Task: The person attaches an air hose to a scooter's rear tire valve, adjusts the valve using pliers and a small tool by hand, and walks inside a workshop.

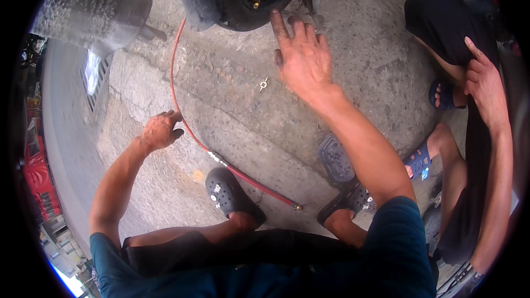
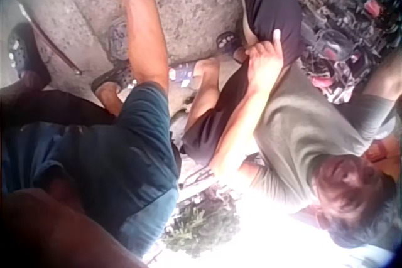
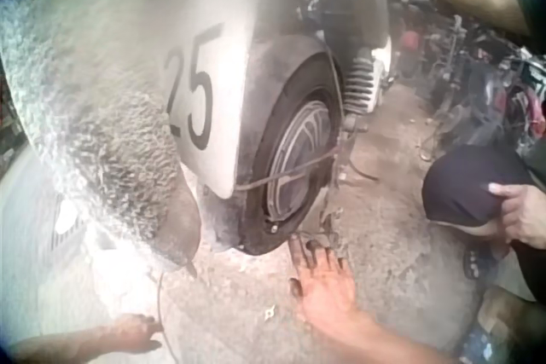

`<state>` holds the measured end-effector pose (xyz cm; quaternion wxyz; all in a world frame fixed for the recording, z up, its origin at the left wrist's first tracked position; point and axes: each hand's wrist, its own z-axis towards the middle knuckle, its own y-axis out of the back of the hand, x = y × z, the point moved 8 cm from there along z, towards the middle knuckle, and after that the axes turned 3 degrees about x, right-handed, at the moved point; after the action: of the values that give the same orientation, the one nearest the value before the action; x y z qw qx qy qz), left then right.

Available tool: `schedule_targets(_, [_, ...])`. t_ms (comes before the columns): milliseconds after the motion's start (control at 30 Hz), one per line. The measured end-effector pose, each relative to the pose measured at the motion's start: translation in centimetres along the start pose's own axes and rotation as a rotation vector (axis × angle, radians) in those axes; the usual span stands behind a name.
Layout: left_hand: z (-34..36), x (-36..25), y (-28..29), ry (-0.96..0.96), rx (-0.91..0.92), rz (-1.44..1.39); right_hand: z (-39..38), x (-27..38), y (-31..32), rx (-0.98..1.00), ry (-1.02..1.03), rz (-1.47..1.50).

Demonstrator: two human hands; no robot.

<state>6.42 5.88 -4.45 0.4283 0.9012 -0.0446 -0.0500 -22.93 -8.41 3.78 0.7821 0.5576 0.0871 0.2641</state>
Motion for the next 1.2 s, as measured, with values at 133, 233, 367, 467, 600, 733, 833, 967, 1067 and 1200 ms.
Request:
schedule_targets(133, [-0.1, -0.1, -0.4, 0.032, 0.044, 0.000, 0.1, 0.6, 0.1, -0.012, 0.028, 0.082])
schedule_targets(233, [0.3, -0.1, -0.4, -0.009, -0.008, -0.020, 1.0, 1.2, 0.7, -0.067, 0.081, 0.053])
schedule_targets(367, [0.2, -1.1, 0.4, -0.073, -0.072, -0.058, 0.3, 1.0, 0.1, -0.052, 0.086, 0.027])
schedule_targets(467, [1.2, -3.6, 0.8, -0.131, -0.042, -0.055, -5.3, -1.0, -6.4, 0.323, -0.016, 0.257])
schedule_targets(600, [6.0, -10.6, 2.0, -0.249, -0.003, 0.032, -10.4, -2.8, -10.9, 0.553, -0.359, 0.387])
schedule_targets(733, [12.2, -16.6, 3.2, -0.318, -0.345, -0.231, -10.6, -5.3, -11.7, 0.361, -0.677, 0.564])
schedule_targets(833, [14.6, -16.7, 2.6, -0.042, -0.395, -0.365, -8.2, -5.7, -9.0, 0.333, -0.961, 1.208])
schedule_targets(967, [15.5, -16.8, 0.7, 0.005, -0.432, -0.319, -2.5, -3.6, -4.6, 0.289, -0.867, 1.370])
schedule_targets(1067, [16.4, -16.6, 0.2, 0.050, -0.461, -0.358, 2.2, -1.0, -3.6, 0.129, -0.630, 1.547])
schedule_targets(1200, [15.7, -13.9, -1.0, 0.141, -0.460, -0.599, 2.6, 1.6, -4.6, 0.051, -0.482, 1.334])
